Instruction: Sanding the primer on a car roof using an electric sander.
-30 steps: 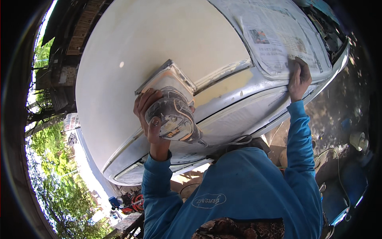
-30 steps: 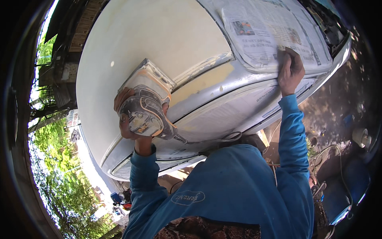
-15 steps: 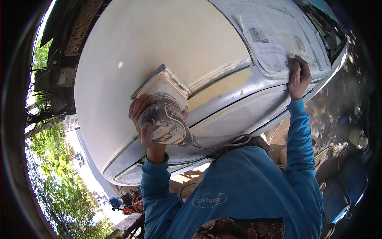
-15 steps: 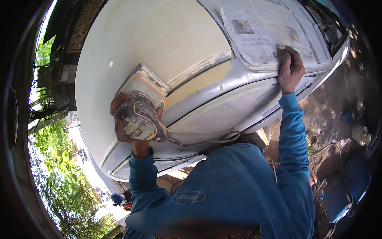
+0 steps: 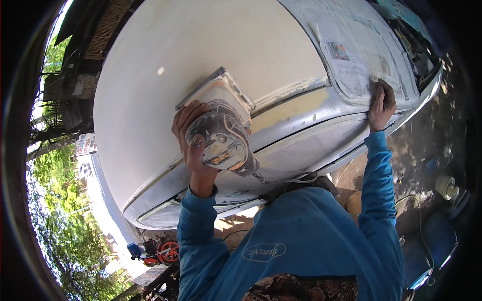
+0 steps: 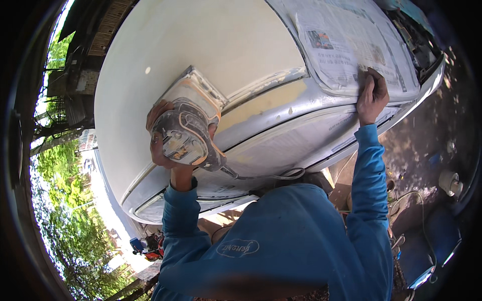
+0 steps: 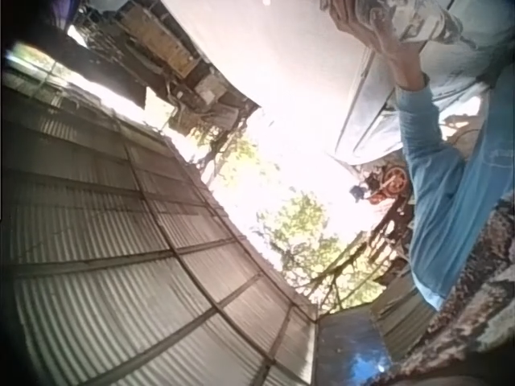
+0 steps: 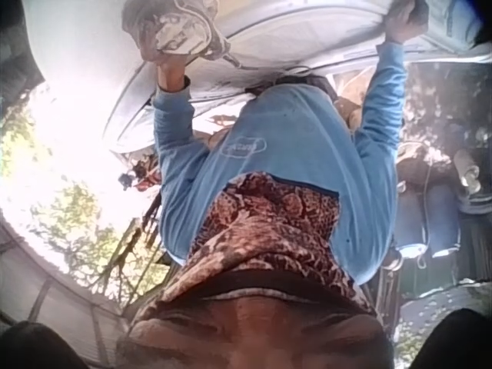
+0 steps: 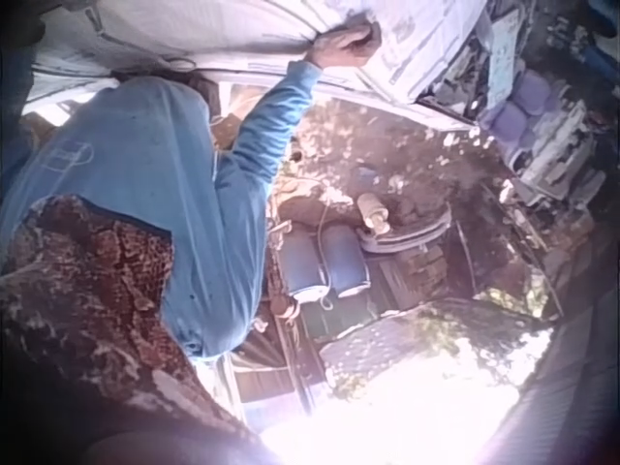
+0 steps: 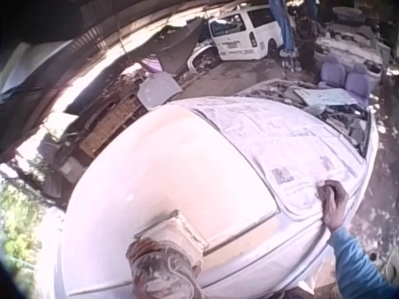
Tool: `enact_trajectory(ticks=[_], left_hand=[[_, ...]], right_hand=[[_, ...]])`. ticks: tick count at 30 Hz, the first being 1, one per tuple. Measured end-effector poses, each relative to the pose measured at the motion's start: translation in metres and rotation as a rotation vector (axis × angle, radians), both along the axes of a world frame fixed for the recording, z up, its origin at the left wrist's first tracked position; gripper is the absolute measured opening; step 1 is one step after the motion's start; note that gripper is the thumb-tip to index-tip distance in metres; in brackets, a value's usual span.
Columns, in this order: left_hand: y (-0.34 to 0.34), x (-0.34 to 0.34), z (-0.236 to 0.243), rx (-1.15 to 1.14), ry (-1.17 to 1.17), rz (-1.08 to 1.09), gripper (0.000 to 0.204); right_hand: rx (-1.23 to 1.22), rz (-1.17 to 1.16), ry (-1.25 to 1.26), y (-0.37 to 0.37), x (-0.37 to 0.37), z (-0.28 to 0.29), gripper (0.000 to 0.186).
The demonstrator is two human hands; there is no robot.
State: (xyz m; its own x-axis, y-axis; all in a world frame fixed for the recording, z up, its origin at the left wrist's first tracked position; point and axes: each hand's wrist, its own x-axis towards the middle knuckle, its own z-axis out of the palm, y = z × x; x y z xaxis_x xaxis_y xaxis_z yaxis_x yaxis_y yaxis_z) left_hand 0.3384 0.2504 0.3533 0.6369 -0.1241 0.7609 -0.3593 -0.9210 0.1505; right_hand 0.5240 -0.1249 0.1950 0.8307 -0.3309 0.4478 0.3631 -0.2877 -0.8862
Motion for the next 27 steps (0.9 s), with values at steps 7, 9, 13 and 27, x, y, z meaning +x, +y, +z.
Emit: enact_trajectory(ticks=[7,9,13,27], left_hand=[[-0.018,0.022,0.008,-0.045,-0.049,-0.113,0.061],[-0.008,0.013,0.006,0.013,-0.039,-0.136,0.063],[0.007,-0.013,0.008,-0.029,-0.036,-0.074,0.055],[0.082,-0.097,0.015,0.081,-0.004,0.128,0.112]], right_hand=[[-0.037,0.011,0.016,-0.006,0.003,-0.008,0.023],[-0.039,0.025,0.011,-0.006,0.003,-0.008,0.024],[-0.068,0.032,-0.006,-0.011,0.005,-0.011,0.024],[-0.098,0.049,0.022,-0.014,0.008,-0.012,0.025]])
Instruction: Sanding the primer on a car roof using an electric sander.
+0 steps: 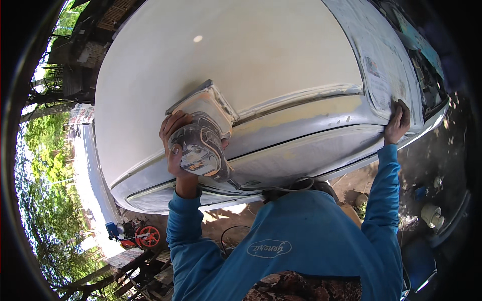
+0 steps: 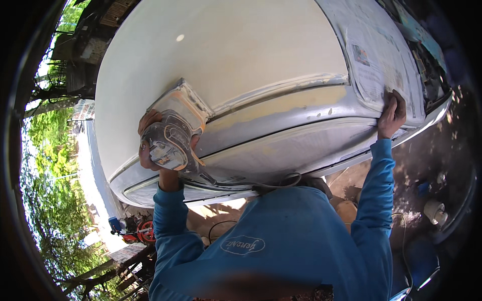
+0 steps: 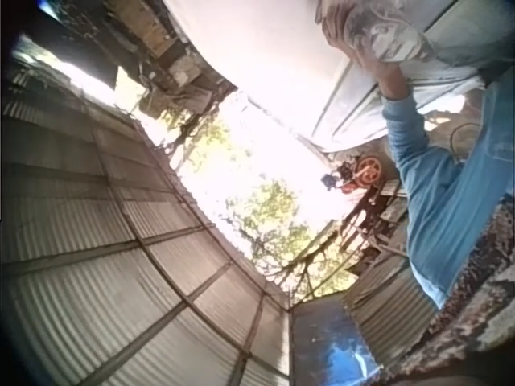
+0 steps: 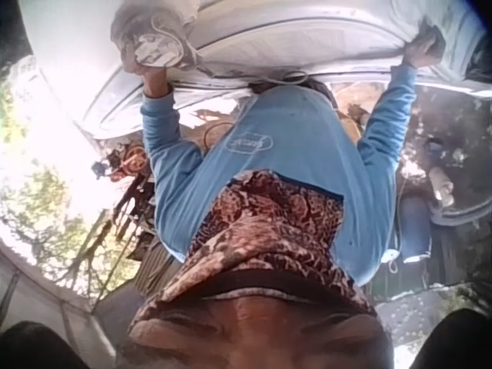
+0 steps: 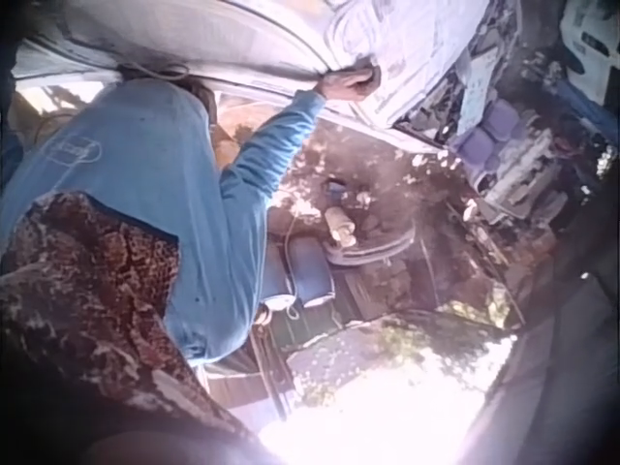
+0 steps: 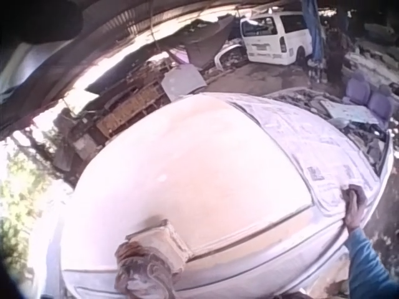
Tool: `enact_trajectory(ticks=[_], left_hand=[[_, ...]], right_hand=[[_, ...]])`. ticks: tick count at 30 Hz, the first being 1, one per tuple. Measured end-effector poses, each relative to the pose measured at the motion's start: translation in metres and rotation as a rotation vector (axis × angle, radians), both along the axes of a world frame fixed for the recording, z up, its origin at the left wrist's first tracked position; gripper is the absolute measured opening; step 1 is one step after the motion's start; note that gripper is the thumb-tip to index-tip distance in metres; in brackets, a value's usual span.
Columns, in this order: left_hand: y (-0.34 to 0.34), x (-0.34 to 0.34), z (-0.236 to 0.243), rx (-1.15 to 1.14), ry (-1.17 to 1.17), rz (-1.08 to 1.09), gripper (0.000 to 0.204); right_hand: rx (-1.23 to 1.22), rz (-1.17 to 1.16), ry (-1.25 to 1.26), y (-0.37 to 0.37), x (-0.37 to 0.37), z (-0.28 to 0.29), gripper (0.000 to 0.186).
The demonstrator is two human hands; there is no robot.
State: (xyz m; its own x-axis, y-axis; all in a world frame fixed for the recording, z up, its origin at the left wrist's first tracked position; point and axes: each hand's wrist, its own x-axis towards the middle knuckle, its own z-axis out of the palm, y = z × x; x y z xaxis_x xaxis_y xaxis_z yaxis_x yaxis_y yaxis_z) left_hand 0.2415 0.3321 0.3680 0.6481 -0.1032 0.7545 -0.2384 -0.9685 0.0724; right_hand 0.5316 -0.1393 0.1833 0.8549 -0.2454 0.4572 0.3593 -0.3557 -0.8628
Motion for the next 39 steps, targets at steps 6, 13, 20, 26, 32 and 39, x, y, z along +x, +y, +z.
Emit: enact_trajectory(ticks=[6,13,20,26,32,39], left_hand=[[0.018,-0.02,-0.011,-0.076,-0.034,0.101,0.112],[0.011,0.0,-0.008,-0.092,0.02,-0.009,0.111],[-0.034,0.057,-0.016,-0.27,-0.031,-0.137,0.052],[-0.071,0.112,-0.004,-0.228,0.025,-0.224,0.09],[-0.111,0.184,0.026,-0.55,0.244,-0.142,0.1],[-0.135,0.243,0.018,-0.669,0.315,-0.361,0.097]], right_hand=[[-0.041,-0.004,-0.031,0.0,0.002,0.0,0.026],[-0.068,-0.029,-0.031,-0.002,0.001,-0.001,0.027],[0.035,-0.014,-0.01,0.009,-0.001,0.0,0.024],[0.081,-0.039,-0.023,0.016,-0.007,0.011,0.023],[0.186,-0.019,-0.007,0.015,-0.006,0.005,0.024],[0.185,-0.028,0.07,0.013,-0.005,0.003,0.022]])
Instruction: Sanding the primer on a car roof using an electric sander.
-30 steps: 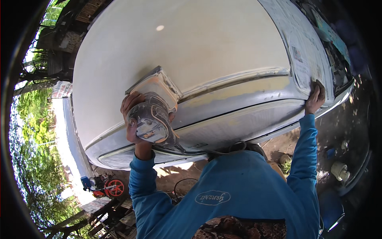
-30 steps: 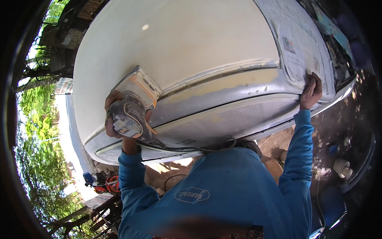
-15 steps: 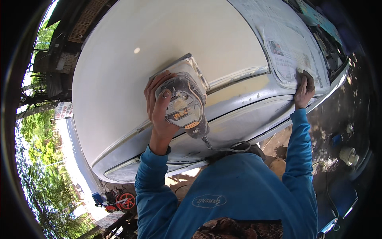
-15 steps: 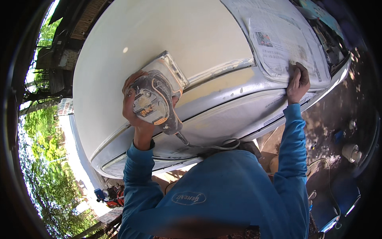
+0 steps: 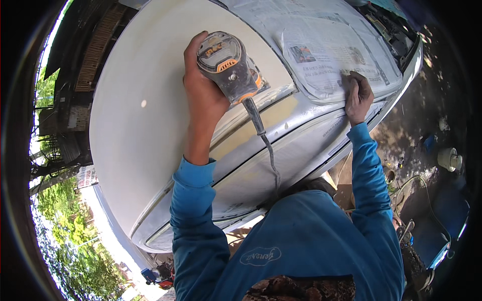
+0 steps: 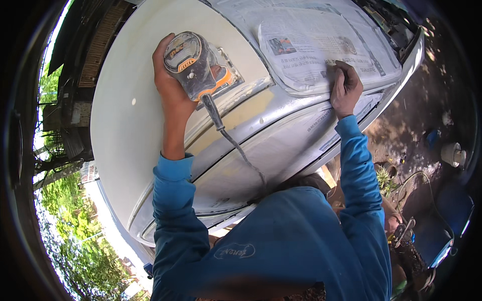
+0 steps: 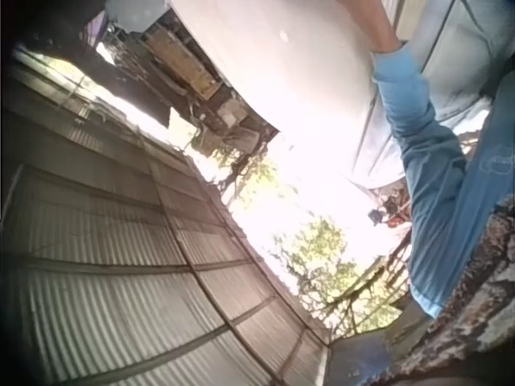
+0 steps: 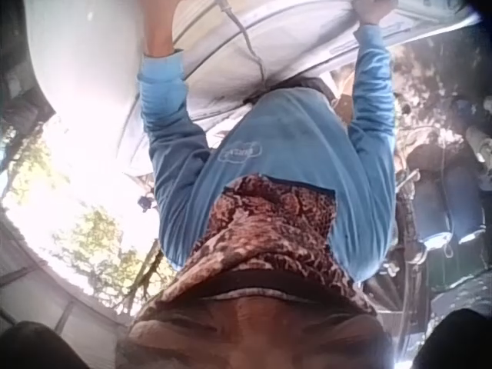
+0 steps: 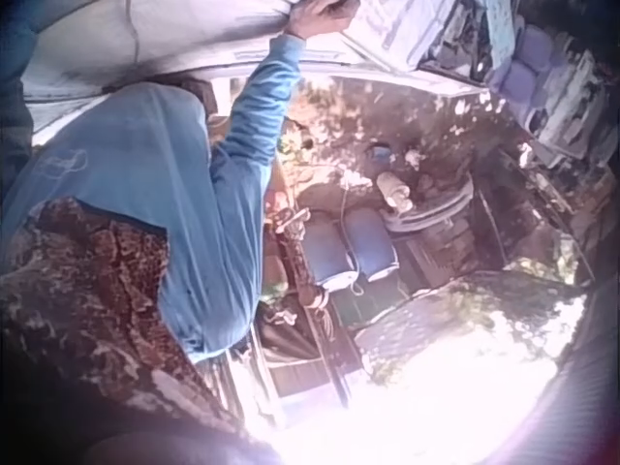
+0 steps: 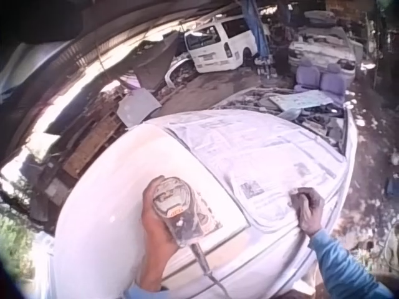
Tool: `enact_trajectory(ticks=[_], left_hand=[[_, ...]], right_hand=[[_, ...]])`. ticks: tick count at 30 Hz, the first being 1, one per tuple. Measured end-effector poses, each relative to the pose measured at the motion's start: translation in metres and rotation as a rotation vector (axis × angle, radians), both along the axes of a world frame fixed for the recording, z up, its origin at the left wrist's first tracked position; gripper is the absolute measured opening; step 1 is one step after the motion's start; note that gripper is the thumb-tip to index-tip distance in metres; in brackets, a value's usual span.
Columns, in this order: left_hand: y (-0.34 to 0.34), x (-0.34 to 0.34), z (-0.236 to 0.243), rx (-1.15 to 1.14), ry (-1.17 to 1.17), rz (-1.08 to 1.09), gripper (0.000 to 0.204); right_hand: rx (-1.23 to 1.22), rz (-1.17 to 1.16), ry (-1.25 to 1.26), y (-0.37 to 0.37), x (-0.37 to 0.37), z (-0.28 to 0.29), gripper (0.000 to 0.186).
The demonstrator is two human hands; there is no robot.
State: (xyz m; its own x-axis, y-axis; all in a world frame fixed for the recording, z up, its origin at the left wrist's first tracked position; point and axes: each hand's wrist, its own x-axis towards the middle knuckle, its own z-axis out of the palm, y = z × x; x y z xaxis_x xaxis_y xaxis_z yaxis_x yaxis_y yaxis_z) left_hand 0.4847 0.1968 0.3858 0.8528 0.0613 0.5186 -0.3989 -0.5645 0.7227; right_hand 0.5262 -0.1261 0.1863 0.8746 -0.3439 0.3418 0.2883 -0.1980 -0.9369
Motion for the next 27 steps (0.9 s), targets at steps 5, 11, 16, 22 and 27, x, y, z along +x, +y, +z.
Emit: enact_trajectory(ticks=[5,11,16,22,27], left_hand=[[-0.018,0.001,-0.003,0.051,0.016,-0.023,0.101],[-0.013,-0.022,-0.001,0.071,0.011,0.062,0.102],[0.02,-0.058,0.0,0.15,-0.034,0.172,0.103],[0.071,-0.108,0.001,0.149,-0.132,0.326,0.106],[0.123,-0.156,-0.003,0.211,-0.165,0.512,0.096]], right_hand=[[-0.013,-0.001,-0.017,0.0,-0.001,0.004,0.022],[-0.042,-0.011,-0.037,-0.003,-0.001,0.003,0.021],[-0.099,-0.005,-0.046,0.002,-0.003,0.009,0.021],[-0.062,0.002,-0.041,-0.001,0.0,0.0,0.022],[-0.062,0.004,-0.086,-0.001,0.001,-0.001,0.023]])
